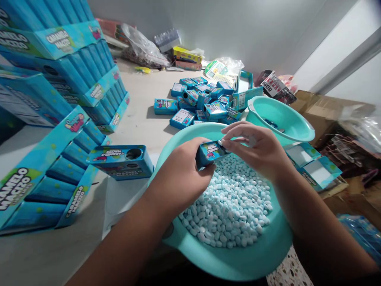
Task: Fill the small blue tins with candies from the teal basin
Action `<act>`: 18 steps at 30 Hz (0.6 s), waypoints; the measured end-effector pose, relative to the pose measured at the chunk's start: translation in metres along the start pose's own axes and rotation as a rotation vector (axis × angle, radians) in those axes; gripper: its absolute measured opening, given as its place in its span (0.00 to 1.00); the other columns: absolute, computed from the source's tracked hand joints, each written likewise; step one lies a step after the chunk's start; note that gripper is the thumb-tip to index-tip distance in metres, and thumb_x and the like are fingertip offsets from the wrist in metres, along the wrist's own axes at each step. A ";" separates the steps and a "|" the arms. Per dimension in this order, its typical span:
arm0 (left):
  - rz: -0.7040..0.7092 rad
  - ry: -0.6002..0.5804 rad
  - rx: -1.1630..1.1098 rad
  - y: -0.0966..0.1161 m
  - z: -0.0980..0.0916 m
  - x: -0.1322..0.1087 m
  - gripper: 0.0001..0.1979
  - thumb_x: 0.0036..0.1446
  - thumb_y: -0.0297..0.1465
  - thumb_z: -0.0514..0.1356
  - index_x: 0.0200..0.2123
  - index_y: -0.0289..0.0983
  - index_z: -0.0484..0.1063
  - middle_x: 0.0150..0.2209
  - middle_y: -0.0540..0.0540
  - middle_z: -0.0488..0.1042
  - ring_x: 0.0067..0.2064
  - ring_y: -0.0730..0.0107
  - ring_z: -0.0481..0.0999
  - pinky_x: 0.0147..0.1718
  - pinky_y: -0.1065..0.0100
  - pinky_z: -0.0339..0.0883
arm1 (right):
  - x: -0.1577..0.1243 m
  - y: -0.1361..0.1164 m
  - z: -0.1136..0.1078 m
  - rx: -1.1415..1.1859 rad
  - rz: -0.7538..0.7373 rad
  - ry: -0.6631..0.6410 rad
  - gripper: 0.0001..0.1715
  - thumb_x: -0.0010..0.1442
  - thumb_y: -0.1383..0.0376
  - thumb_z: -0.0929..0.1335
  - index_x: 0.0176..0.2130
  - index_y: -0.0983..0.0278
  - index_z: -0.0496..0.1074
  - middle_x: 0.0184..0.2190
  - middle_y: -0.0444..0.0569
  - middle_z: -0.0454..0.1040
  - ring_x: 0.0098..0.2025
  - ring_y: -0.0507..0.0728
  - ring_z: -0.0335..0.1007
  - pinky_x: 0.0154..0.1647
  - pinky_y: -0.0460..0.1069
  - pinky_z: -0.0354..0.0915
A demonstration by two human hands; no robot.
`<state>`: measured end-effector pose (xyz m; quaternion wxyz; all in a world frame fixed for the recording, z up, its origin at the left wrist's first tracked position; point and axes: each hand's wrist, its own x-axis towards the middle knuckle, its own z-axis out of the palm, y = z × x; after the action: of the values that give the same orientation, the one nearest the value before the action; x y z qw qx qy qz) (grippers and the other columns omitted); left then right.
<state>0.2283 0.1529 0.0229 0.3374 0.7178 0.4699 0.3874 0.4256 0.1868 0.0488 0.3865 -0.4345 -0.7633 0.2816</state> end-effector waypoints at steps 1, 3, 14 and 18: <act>0.004 0.005 -0.002 0.000 0.000 0.000 0.15 0.57 0.27 0.62 0.48 0.40 0.73 0.42 0.48 0.78 0.40 0.65 0.76 0.38 0.64 0.68 | 0.000 0.000 0.000 -0.001 -0.008 0.005 0.10 0.57 0.58 0.75 0.36 0.61 0.77 0.42 0.48 0.77 0.46 0.56 0.74 0.44 0.53 0.72; 0.014 0.015 -0.005 0.000 0.000 0.000 0.15 0.57 0.27 0.62 0.48 0.40 0.73 0.42 0.49 0.78 0.39 0.66 0.76 0.37 0.65 0.68 | -0.001 -0.001 -0.001 -0.001 -0.024 -0.002 0.10 0.59 0.58 0.74 0.39 0.60 0.77 0.42 0.47 0.77 0.45 0.56 0.74 0.45 0.52 0.72; 0.053 0.033 -0.042 0.001 -0.002 -0.002 0.15 0.56 0.26 0.62 0.48 0.37 0.72 0.42 0.47 0.77 0.41 0.66 0.77 0.40 0.65 0.69 | -0.002 0.004 -0.004 0.007 -0.016 -0.021 0.20 0.57 0.57 0.75 0.49 0.56 0.76 0.46 0.49 0.77 0.48 0.60 0.74 0.48 0.57 0.73; 0.143 0.031 -0.094 0.001 0.001 -0.005 0.18 0.56 0.25 0.62 0.51 0.36 0.69 0.47 0.45 0.77 0.48 0.64 0.76 0.49 0.64 0.70 | -0.007 0.005 -0.008 0.092 -0.005 -0.266 0.55 0.50 0.57 0.79 0.69 0.47 0.56 0.58 0.55 0.70 0.57 0.65 0.70 0.48 0.57 0.74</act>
<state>0.2286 0.1475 0.0222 0.3348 0.7269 0.4041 0.4430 0.4363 0.1832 0.0469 0.3022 -0.3732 -0.7951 0.3703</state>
